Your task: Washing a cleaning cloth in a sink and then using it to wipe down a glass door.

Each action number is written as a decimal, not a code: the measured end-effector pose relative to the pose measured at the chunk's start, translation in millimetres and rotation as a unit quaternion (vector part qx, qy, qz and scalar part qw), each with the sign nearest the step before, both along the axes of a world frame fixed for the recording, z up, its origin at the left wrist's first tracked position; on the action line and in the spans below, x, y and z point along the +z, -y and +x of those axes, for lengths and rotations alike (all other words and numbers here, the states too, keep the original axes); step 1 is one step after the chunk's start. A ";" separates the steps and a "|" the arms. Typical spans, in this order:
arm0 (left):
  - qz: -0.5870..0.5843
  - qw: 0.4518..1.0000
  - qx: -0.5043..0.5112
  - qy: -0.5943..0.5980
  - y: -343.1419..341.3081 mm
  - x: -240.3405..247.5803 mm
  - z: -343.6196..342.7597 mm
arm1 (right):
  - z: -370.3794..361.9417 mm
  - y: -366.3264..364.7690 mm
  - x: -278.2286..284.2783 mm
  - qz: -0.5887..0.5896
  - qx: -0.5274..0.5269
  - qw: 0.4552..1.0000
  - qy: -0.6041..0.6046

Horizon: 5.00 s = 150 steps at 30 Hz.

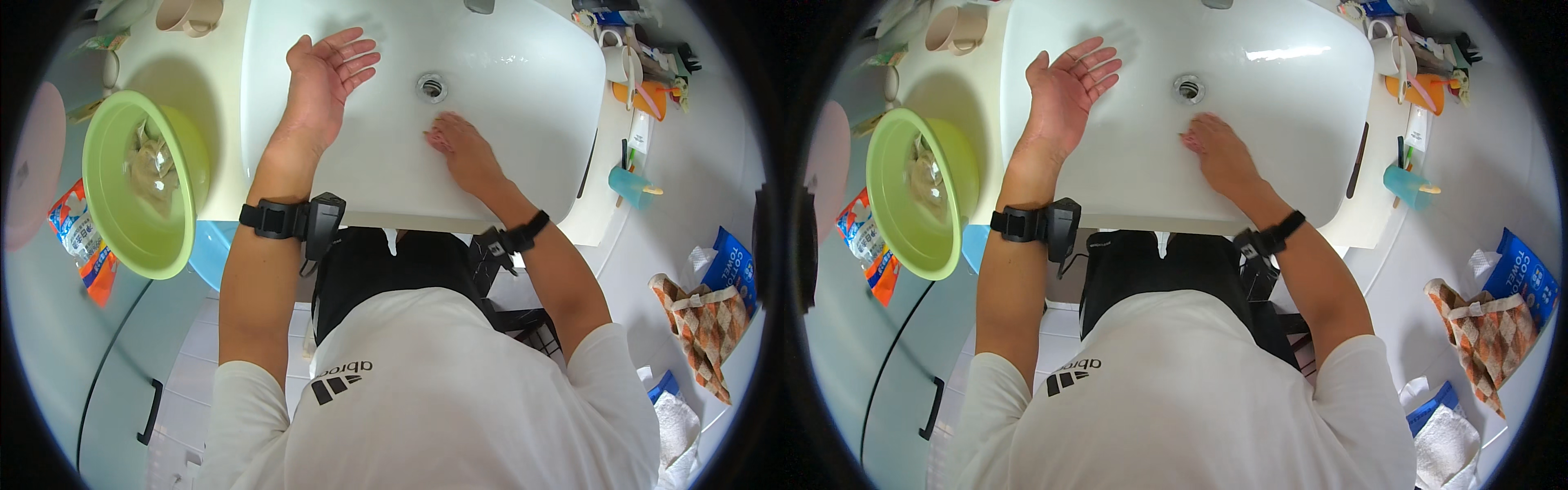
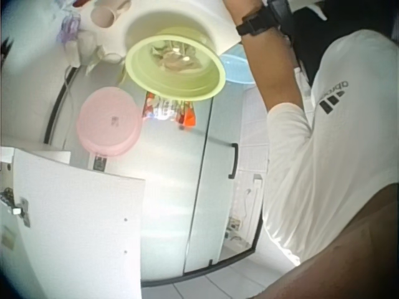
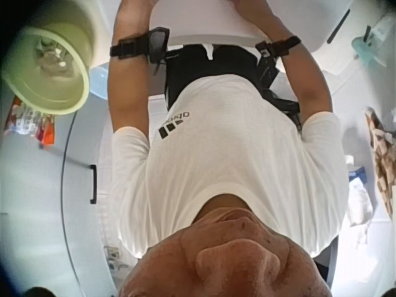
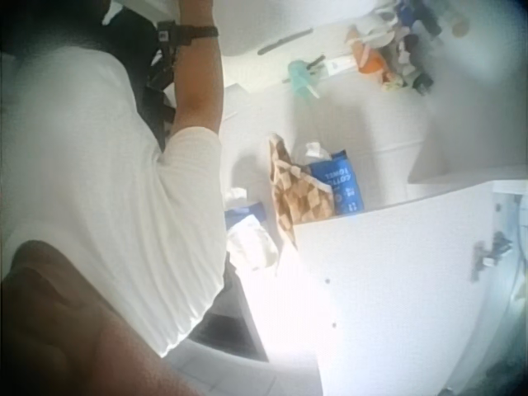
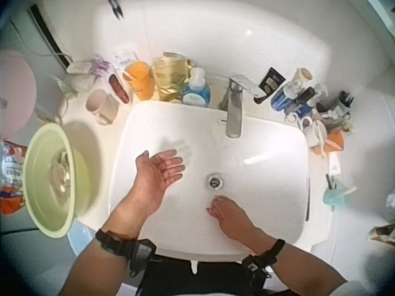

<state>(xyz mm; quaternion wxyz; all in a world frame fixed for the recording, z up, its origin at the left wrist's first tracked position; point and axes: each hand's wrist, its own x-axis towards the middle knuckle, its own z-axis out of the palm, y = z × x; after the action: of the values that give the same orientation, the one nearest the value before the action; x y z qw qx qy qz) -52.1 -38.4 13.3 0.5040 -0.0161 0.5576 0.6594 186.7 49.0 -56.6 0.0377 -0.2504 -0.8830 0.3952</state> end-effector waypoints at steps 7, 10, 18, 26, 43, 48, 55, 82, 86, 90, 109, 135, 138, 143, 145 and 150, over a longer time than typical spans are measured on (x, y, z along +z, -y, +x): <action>0.010 1.000 0.028 0.011 15.5 -6.5 -11.9 | 56.7 9.5 24.9 0.002 0.037 0.998 0.044; 0.012 0.999 0.003 0.033 8.3 -11.8 -3.3 | 12.8 -5.6 4.7 -0.046 0.053 0.995 0.067; -0.005 0.994 -0.102 0.029 -9.1 -29.6 21.4 | -45.5 -48.7 31.2 -0.372 -0.282 0.881 -0.077; -0.047 0.996 -0.075 0.002 -3.6 -33.5 4.0 | -28.8 -33.6 10.9 -0.259 -0.110 0.955 0.098; -0.027 0.997 -0.077 0.003 -1.1 -29.5 3.9 | -52.5 -27.9 2.6 -0.037 -0.016 0.946 0.322; -0.022 0.997 -0.076 0.004 -3.4 -16.4 4.6 | -54.8 -26.6 5.0 -0.037 -0.014 0.946 0.320; -0.033 0.993 -0.112 0.011 -2.7 -15.9 14.4 | -32.2 -45.5 8.1 -0.281 -0.176 0.940 0.083; 0.102 0.981 -0.141 -0.083 -43.6 37.0 48.1 | -43.5 -48.1 139.7 -0.174 -0.113 0.948 -0.240; 0.046 0.986 -0.117 -0.106 -55.3 58.9 40.0 | -39.7 -57.7 145.3 -0.143 -0.094 0.964 -0.201; 0.042 0.969 -0.076 -0.230 -58.6 79.6 30.8 | -31.2 -64.4 155.8 -0.053 -0.077 0.980 -0.176; -0.105 0.989 -0.094 -0.048 -0.9 -28.5 43.2 | -26.4 -56.7 -41.7 0.116 -0.301 0.945 0.054; -0.181 0.971 -0.053 -0.150 -35.5 -54.6 33.2 | -42.3 -53.0 -13.6 0.114 -0.312 0.943 0.032; -0.207 0.965 -0.109 -0.115 -27.2 -37.4 42.2 | -47.1 -40.4 -41.2 0.192 -0.325 0.923 0.076; -0.133 0.987 -0.026 0.087 -38.4 -47.2 53.3 | -100.8 0.3 -54.1 -0.256 -0.331 0.904 -0.088; 0.004 0.976 -0.048 0.214 -26.7 -64.0 32.8 | -112.5 32.1 -22.1 -0.251 -0.330 0.900 -0.138; -0.015 0.982 -0.022 0.186 -45.6 -76.8 33.8 | -102.9 41.2 49.1 -0.137 -0.262 0.940 -0.170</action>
<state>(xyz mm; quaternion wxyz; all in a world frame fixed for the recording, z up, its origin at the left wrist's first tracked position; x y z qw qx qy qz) -18.3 7.2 -63.6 0.6130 -0.1332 0.4643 0.6252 83.8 7.8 -7.4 0.2547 -0.4052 -0.7036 0.5252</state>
